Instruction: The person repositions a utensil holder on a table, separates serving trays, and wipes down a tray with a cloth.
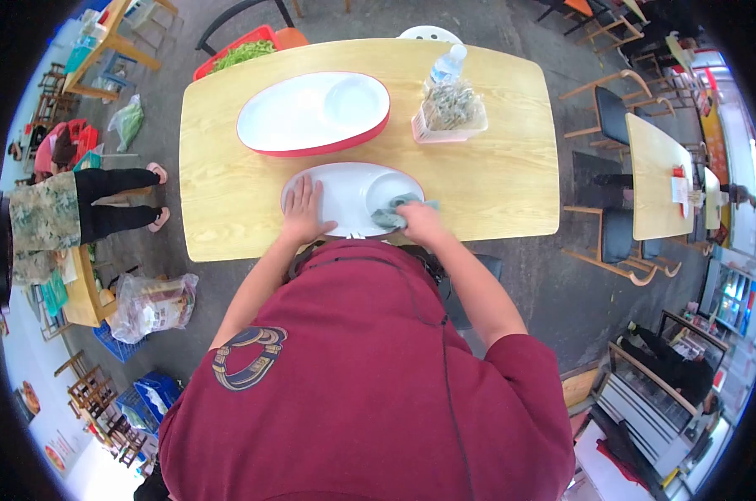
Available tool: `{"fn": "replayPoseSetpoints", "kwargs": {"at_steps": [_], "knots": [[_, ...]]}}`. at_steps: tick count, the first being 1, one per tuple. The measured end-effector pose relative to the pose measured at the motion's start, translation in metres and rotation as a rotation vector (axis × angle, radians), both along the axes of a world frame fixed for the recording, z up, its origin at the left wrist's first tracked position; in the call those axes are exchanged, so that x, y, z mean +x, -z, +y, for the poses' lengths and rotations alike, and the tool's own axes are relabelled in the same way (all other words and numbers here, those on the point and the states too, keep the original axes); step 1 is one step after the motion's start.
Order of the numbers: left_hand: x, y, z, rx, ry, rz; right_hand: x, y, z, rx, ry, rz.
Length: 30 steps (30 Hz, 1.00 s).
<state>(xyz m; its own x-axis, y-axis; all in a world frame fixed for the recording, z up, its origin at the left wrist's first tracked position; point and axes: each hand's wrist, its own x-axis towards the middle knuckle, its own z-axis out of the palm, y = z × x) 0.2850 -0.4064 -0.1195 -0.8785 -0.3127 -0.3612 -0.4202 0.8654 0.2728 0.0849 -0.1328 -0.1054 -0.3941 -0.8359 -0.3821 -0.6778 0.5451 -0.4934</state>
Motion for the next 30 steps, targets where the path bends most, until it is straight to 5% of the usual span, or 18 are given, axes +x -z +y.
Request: {"fn": "replayPoseSetpoints", "kwargs": {"at_steps": [3, 9, 12, 15, 18, 26, 28, 30], "knots": [[-0.002, -0.005, -0.001, 0.007, -0.004, -0.013, -0.029, -0.031, 0.007, 0.292, 0.012, 0.065], [-0.007, -0.006, 0.006, -0.001, -0.117, -0.055, -0.039, -0.071, 0.001, -0.059, 0.355, 0.113], [-0.006, -0.004, 0.007, -0.002, -0.125, -0.037, -0.022, -0.046, -0.016, -0.351, 0.347, -0.055], [-0.006, -0.006, 0.007, 0.005, -0.125, -0.042, 0.004, -0.008, -0.029, -0.204, 0.089, -0.113], [-0.006, -0.009, 0.005, 0.013, -0.115, -0.041, 0.009, -0.003, -0.025, -0.043, 0.129, -0.154], [-0.002, -0.006, 0.005, 0.01, -0.116, 0.013, -0.059, -0.018, 0.045, 0.056, 0.449, 0.267], [-0.004, -0.006, 0.005, 0.006, -0.122, -0.021, -0.059, -0.058, 0.043, 0.084, 0.604, 0.269], [-0.007, -0.007, 0.007, 0.006, -0.115, -0.039, -0.047, -0.051, 0.035, -0.15, 0.523, 0.092]]}}
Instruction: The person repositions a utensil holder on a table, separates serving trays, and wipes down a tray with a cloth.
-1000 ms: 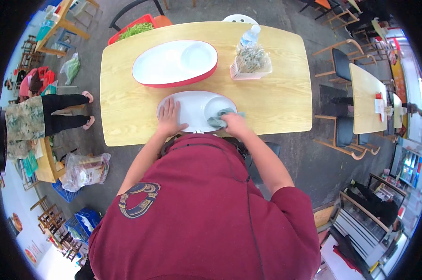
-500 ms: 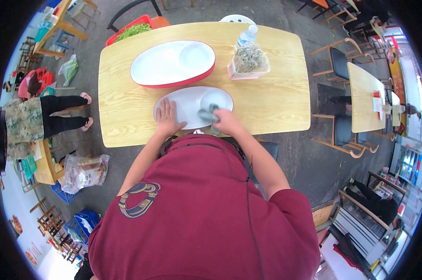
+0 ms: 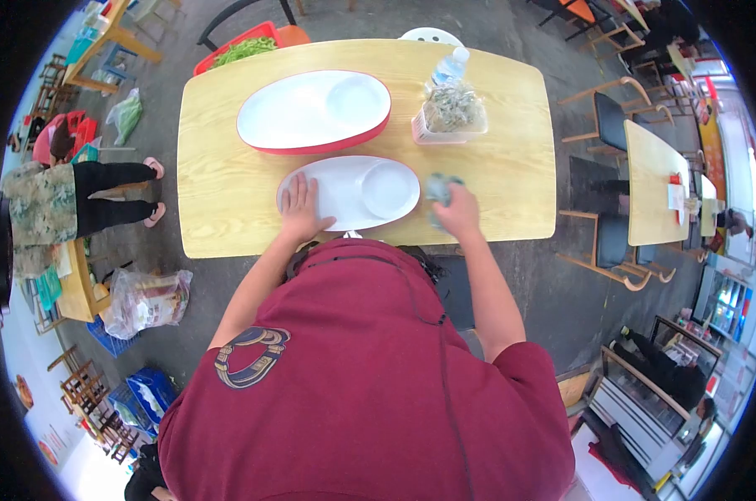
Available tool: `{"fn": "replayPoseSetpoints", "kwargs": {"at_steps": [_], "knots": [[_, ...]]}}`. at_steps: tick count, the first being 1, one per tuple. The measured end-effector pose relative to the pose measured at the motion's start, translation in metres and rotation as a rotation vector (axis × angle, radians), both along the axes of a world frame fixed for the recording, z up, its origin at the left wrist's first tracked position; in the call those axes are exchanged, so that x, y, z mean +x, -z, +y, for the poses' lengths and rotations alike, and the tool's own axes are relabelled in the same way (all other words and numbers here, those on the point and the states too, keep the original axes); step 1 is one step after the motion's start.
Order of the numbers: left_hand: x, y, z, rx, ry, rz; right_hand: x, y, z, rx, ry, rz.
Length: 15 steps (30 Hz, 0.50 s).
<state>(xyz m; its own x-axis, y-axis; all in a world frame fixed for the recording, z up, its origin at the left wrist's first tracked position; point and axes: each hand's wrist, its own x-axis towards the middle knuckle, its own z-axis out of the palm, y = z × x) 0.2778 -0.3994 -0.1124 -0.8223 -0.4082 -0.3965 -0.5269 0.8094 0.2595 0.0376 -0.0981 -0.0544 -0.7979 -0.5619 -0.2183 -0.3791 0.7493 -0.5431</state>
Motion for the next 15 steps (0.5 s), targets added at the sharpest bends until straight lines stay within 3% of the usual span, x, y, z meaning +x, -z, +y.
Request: {"fn": "replayPoseSetpoints", "kwargs": {"at_steps": [3, 6, 9, 11, 15], "knots": [[0.001, -0.001, -0.002, 0.0, 0.007, -0.002, 0.035, 0.025, -0.03, -0.312, -0.223, -0.187], [0.001, 0.0, -0.003, 0.001, 0.011, 0.007, 0.048, 0.038, -0.04, -0.071, -0.34, -0.227], [0.001, -0.001, -0.003, 0.0, 0.014, 0.008, 0.028, 0.038, -0.025, -0.009, -0.067, -0.228], [0.002, 0.001, -0.002, 0.002, 0.012, 0.018, 0.011, 0.041, -0.004, 0.006, 0.021, 0.063], [0.004, 0.003, -0.001, 0.004, 0.012, 0.043, -0.005, 0.026, 0.003, 0.019, 0.128, 0.187]]}}
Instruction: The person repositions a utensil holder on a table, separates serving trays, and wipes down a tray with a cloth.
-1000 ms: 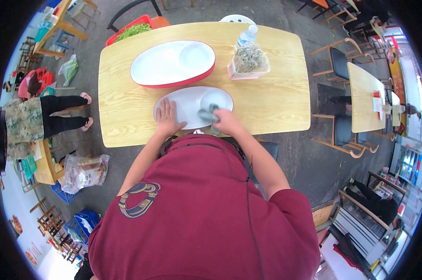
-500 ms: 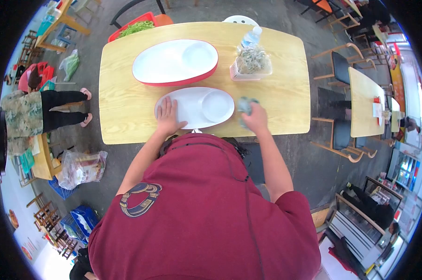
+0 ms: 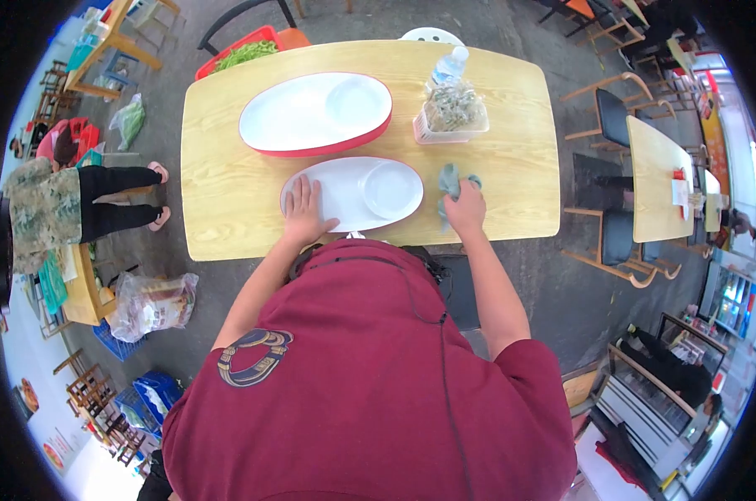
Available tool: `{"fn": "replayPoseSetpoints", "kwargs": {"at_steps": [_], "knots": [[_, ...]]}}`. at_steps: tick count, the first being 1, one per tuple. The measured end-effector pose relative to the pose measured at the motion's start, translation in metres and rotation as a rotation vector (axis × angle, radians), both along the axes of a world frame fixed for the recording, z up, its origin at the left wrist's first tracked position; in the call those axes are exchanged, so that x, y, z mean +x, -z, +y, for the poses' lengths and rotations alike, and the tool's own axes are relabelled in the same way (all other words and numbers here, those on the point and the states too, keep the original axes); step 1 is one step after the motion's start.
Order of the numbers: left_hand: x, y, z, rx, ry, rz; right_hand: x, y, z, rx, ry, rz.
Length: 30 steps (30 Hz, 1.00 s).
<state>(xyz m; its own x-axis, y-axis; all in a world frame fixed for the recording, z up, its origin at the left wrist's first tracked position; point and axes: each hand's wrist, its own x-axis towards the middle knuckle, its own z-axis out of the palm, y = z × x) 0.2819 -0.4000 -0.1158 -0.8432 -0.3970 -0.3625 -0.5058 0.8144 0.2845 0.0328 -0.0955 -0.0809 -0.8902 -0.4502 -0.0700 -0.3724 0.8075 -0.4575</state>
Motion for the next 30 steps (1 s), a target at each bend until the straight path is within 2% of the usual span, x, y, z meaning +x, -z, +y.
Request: {"fn": "replayPoseSetpoints", "kwargs": {"at_steps": [5, 8, 11, 14, 17, 20, 23, 30], "knots": [[0.002, -0.009, -0.003, 0.072, -0.012, 0.092, 0.023, -0.006, -0.06, -0.349, -0.165, -0.073], [0.007, -0.014, -0.01, 0.145, 0.007, 0.248, 0.034, 0.014, -0.098, -0.412, -0.197, -0.106], [0.016, -0.021, -0.018, -0.018, -0.087, 0.381, 0.039, 0.037, -0.12, -0.369, -0.186, -0.054], [0.029, -0.03, -0.021, -0.088, -0.479, 0.384, 0.043, 0.037, -0.131, -0.325, -0.184, -0.017], [0.043, -0.01, -0.033, -0.044, -0.46, 0.274, 0.045, 0.009, -0.141, -0.205, -0.278, -0.091], [0.047, 0.004, -0.032, 0.071, -0.494, 0.373, 0.044, 0.019, -0.156, -0.173, -0.416, -0.066], [0.047, 0.007, -0.034, 0.127, -0.514, 0.412, 0.049, 0.026, -0.178, -0.179, -0.445, -0.079], [0.052, 0.002, -0.039, 0.218, -0.519, 0.34, 0.077, 0.027, -0.221, -0.158, -0.641, -0.099]]}}
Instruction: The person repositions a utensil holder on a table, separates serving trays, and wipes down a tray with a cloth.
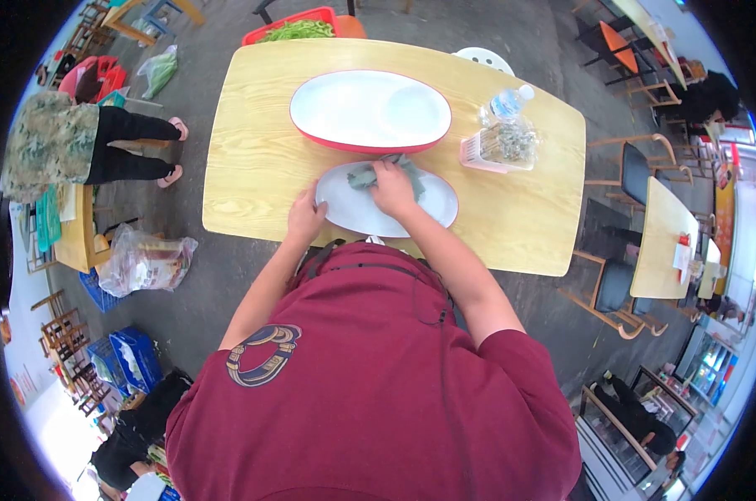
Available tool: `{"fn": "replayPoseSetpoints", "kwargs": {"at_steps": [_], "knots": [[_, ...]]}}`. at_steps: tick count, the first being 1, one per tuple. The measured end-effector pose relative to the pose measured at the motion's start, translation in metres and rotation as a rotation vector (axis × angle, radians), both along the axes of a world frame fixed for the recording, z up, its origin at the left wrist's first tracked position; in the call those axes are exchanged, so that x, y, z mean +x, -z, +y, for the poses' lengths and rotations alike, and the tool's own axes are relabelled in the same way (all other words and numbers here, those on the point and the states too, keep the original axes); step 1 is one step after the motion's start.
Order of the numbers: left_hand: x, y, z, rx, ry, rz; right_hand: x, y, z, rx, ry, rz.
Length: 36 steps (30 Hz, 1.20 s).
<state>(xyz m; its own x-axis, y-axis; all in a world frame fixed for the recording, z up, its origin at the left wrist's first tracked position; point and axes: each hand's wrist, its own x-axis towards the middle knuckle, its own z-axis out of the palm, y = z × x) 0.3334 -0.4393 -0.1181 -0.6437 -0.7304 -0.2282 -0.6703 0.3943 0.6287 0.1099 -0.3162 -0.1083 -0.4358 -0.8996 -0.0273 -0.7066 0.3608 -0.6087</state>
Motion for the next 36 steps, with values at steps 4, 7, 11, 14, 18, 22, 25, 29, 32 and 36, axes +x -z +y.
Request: {"fn": "replayPoseSetpoints", "kwargs": {"at_steps": [4, 7, 11, 14, 18, 22, 25, 29, 32, 36], "knots": [[0.001, -0.005, -0.002, 0.042, -0.002, 0.02, 0.016, 0.001, -0.021, -0.048, -0.069, -0.112], [0.004, -0.001, -0.004, 0.063, -0.015, 0.062, 0.032, -0.006, -0.036, -0.006, -0.098, -0.208], [0.012, 0.018, -0.012, 0.078, 0.027, 0.068, 0.053, 0.003, -0.054, -0.039, -0.16, -0.359], [0.021, 0.041, -0.017, 0.245, -0.051, 0.098, 0.06, 0.006, -0.058, -0.011, -0.215, -0.465], [0.019, 0.04, -0.028, 0.87, -0.337, 0.37, 0.063, 0.006, -0.056, 0.11, -0.272, -0.659], [0.007, 0.014, -0.034, 0.875, -0.384, 0.407, 0.066, 0.002, -0.049, 0.226, -0.333, -0.542], [-0.001, 0.015, -0.034, 0.674, -0.267, 0.239, 0.07, 0.01, -0.041, 0.22, -0.38, -0.459], [-0.011, 0.028, -0.034, 0.315, -0.178, -0.019, 0.065, 0.012, -0.03, 0.254, -0.404, -0.414], [-0.018, -0.007, -0.03, 0.35, -0.173, -0.085, 0.063, 0.013, -0.019, 0.268, -0.403, -0.397], [-0.015, 0.006, -0.027, 0.171, -0.088, -0.067, 0.056, 0.002, -0.001, 0.406, -0.392, -0.299]]}}
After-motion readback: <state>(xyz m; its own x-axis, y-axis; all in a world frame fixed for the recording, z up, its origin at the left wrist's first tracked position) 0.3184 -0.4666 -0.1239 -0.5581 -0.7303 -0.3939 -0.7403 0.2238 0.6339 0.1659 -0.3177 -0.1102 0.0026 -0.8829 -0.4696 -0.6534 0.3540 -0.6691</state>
